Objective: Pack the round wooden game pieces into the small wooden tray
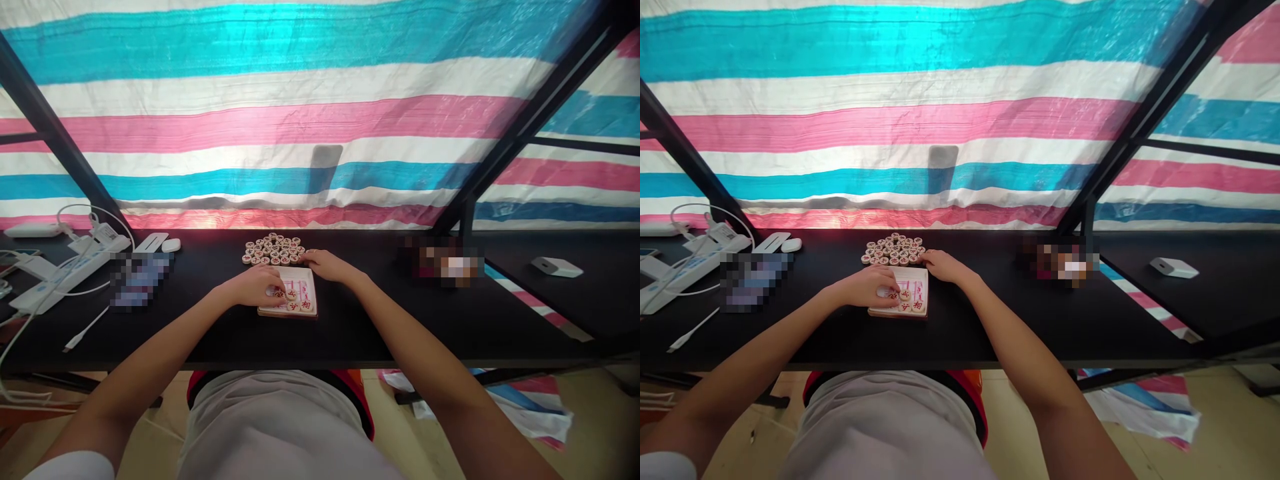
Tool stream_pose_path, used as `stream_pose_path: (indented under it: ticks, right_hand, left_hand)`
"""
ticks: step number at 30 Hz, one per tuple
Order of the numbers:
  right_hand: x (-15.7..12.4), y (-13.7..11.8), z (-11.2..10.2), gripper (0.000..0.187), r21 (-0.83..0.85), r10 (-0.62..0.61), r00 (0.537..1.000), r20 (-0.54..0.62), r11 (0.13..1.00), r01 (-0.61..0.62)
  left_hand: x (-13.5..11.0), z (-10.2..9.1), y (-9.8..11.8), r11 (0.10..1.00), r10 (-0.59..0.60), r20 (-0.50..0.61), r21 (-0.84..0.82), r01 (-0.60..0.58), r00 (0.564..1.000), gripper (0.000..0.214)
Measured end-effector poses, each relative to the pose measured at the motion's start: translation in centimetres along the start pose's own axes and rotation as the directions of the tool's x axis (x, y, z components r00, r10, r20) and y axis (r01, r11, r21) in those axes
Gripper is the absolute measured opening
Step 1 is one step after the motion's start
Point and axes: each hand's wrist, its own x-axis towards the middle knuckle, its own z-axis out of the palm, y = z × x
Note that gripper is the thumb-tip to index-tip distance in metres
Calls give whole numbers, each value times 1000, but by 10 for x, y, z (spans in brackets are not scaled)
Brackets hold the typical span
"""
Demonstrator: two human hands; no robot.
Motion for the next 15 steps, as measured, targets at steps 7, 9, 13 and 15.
stream_pose_path:
  ticks: [7,9,13,15]
  right_hand:
    - [0,1,0,38,-8,-3,1000,0,1000,3]
    - [1,1,0,37,-5,-6,1000,-2,1000,6]
    - [1,3,2,38,-12,-14,1000,-2,1000,14]
    - [1,4,3,39,-23,-18,1000,1,1000,18]
  left_hand:
    - [-1,1,-3,1000,-8,13,11,8,1000,26]
    - [-1,1,-3,1000,-8,17,11,8,1000,25]
    - [-2,-4,-4,998,-56,-19,-37,55,998,27]
    - [-4,-9,-8,993,-107,-59,-56,104,993,29]
